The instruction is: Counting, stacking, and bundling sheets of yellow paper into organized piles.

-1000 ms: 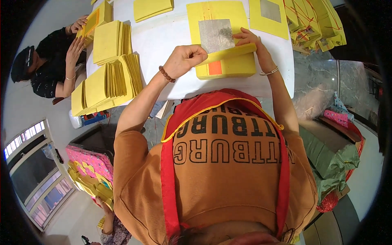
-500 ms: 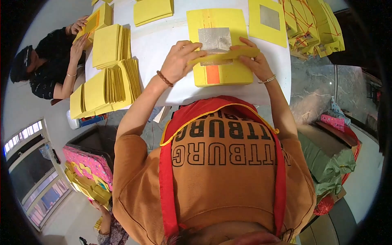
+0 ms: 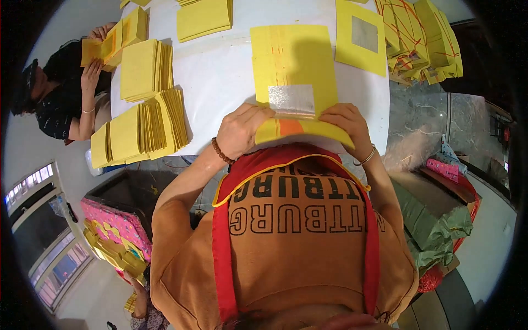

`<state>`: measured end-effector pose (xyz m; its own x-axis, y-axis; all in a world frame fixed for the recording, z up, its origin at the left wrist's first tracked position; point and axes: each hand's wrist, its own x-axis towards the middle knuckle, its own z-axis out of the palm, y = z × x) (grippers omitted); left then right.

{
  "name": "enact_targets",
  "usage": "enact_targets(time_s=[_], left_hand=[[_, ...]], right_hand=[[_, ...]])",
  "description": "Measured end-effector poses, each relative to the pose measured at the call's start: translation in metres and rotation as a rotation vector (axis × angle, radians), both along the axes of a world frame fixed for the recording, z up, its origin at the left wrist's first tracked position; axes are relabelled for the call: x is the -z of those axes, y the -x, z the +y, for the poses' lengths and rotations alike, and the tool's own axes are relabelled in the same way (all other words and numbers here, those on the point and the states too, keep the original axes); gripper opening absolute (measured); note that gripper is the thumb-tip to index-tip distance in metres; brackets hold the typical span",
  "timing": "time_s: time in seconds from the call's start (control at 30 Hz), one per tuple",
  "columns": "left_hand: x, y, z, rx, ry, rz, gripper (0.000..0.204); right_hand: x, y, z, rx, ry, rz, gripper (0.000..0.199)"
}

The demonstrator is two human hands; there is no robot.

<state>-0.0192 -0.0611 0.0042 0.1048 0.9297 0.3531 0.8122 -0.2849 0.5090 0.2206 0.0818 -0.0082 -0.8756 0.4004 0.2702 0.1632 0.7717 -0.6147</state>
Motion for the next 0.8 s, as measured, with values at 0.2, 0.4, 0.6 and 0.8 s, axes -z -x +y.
enact_targets(time_s=[0.2,0.4,0.6,0.8], left_hand=[[0.006,0.011,0.020,-0.313,0.495,-0.202,0.024],[0.020,0.013,0.033,-0.385,0.500,-0.595,0.031],[0.028,0.010,0.038,-0.437,0.483,-0.937,0.029],[0.025,0.007,0.039,-0.472,0.455,-0.982,0.056]], right_hand=[[0.002,0.018,0.002,0.378,0.603,-0.033,0.025],[-0.010,0.035,-0.001,0.555,0.517,0.056,0.034],[-0.006,0.042,0.007,0.537,0.290,0.008,0.030],[0.002,0.043,0.011,0.552,0.411,-0.010,0.027]])
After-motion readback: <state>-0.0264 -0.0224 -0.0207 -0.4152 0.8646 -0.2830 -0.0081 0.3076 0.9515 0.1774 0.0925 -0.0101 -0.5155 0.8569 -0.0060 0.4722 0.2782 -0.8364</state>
